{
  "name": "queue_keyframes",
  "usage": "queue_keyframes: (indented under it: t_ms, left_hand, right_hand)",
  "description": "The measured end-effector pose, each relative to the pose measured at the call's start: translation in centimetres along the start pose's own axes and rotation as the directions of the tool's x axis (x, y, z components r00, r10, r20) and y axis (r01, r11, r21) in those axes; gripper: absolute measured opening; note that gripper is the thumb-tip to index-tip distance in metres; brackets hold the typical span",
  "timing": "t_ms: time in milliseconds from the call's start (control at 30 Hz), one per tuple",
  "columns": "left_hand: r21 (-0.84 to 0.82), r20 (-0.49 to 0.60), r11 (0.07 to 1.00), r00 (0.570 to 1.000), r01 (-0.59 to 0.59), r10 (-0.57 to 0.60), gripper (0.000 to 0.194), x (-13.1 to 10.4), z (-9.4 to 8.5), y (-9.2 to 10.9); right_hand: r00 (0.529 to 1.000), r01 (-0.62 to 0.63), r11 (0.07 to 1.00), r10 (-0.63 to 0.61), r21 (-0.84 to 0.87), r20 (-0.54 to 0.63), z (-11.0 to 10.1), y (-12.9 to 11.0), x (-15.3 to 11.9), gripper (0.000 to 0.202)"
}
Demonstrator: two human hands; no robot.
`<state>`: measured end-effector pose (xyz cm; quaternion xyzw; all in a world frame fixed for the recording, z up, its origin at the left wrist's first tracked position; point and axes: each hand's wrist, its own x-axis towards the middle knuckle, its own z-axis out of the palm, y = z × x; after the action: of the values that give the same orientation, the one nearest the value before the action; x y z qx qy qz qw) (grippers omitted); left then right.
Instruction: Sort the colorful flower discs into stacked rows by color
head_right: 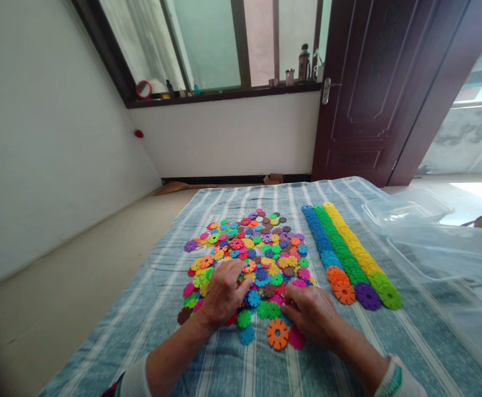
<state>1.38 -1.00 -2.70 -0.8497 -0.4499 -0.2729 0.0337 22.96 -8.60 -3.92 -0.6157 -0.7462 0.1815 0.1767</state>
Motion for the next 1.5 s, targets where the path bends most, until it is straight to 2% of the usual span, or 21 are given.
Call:
queue_keyframes:
  t_ms: [133, 467, 700, 900, 1300, 1500]
  left_hand:
    - [0.065, 0.007, 0.998, 1.000, 0.021, -0.021, 0.011, 0.4, 0.0, 0.3]
    - [0.123, 0.165, 0.983, 0.974, 0.134, -0.154, 0.016, 1.5, 0.0, 0.5]
    - [0.148, 0.189, 0.966, 0.952, 0.213, -0.239, 0.014, 2.2, 0.0, 0.5]
    - [0.138, 0.224, 0.968, 0.945, 0.210, -0.237, 0.021, 2.5, 0.0, 0.7]
    - [0.239, 0.199, 0.960, 0.960, 0.145, -0.194, 0.025, 2.7, 0.3, 0.6]
    - [0.189, 0.124, 0.973, 0.980, 0.133, -0.158, 0.028, 2.7, 0.1, 0.2]
  right_hand:
    - [1.000, -0.001, 1.000, 0.001, -0.002, -0.003, 0.1, 0.0, 0.0, 0.023]
    - [1.000, -0.008, 1.000, 0.008, -0.006, -0.014, 0.2, 0.0, 0.0, 0.023]
    - [1.000, 0.003, 1.000, -0.003, -0.017, -0.021, 0.3, 0.1, 0.1, 0.023]
    - [1.000, 0.005, 1.000, -0.006, -0.031, -0.029, 0.3, 0.0, 0.1, 0.023]
    - [0.999, 0.004, 0.999, -0.005, -0.040, -0.042, 0.3, 0.0, 0.1, 0.022]
    - [0.999, -0.001, 0.999, 0.000, -0.038, -0.034, 0.1, -0.1, 0.0, 0.022]
